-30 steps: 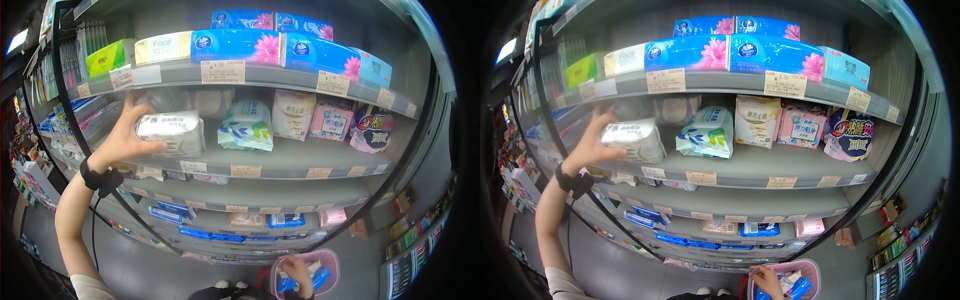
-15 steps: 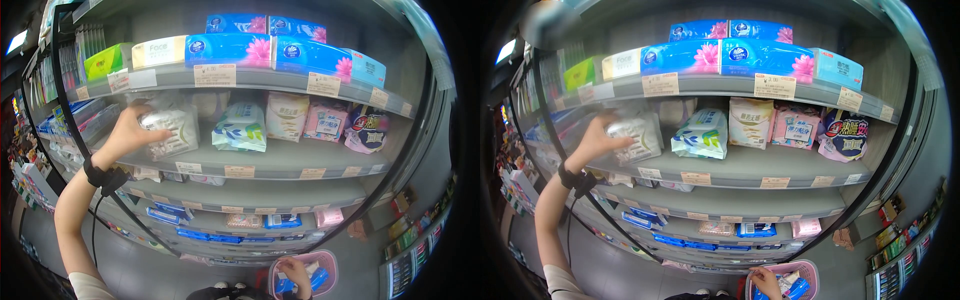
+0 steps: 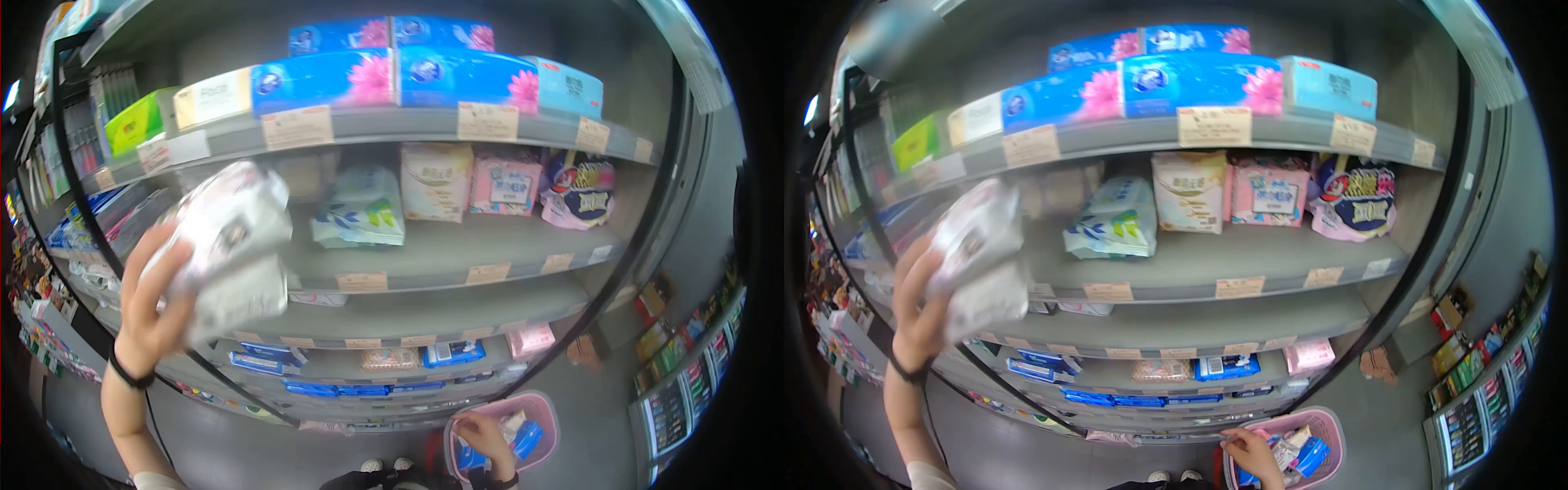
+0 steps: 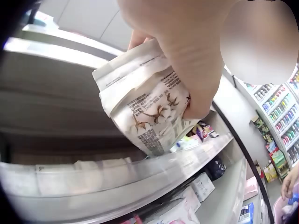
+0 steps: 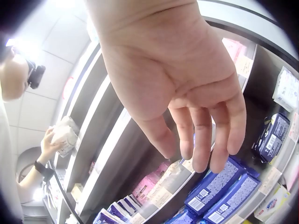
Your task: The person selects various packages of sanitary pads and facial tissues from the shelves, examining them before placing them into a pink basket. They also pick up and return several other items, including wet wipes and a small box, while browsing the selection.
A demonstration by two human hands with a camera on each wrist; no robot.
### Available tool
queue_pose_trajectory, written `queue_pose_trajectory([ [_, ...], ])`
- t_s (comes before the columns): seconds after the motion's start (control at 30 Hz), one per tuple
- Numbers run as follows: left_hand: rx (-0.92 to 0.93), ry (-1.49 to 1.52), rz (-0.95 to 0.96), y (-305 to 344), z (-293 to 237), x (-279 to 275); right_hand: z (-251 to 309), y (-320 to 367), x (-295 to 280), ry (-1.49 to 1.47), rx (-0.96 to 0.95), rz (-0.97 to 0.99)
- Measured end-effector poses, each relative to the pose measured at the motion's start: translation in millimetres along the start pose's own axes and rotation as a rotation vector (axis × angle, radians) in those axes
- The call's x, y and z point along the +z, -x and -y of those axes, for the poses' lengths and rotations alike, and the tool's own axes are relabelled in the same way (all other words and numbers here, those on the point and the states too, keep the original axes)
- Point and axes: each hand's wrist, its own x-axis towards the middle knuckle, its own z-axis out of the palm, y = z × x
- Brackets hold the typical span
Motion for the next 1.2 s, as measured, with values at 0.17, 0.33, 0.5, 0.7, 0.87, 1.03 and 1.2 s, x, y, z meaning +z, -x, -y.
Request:
queue_pose_trajectory([
  [0.17,-0.314,0.718,-0.151,55.6,-102.0,-13.6,47.9,6.7,12.6,-0.164,-0.109,0.049],
  [0.33,-0.529,1.610,0.147,48.8,-189.0,42.3,64.0,8.3,29.4,-0.520,-0.395,0.144],
  [0.5,-0.968,2.181,0.536,60.4,-280.9,101.7,56.1,13.1,29.5,-0.677,-0.310,0.283],
  [0.7,-1.574,2.458,0.659,64.3,-345.6,128.8,40.4,29.6,36.6,-0.537,0.001,0.244],
  [0.87,-1.350,2.349,0.905,63.0,-372.9,145.1,17.3,35.4,45.4,-0.576,0.240,0.093],
  [1.03,-1.191,2.262,1.011,66.7,-386.6,157.3,24.4,42.3,32.0,-0.630,0.319,0.020],
  [1.2,-1.107,2.153,0.861,68.9,-371.3,156.2,-65.3,45.4,20.6,-0.470,0.505,-0.511],
])
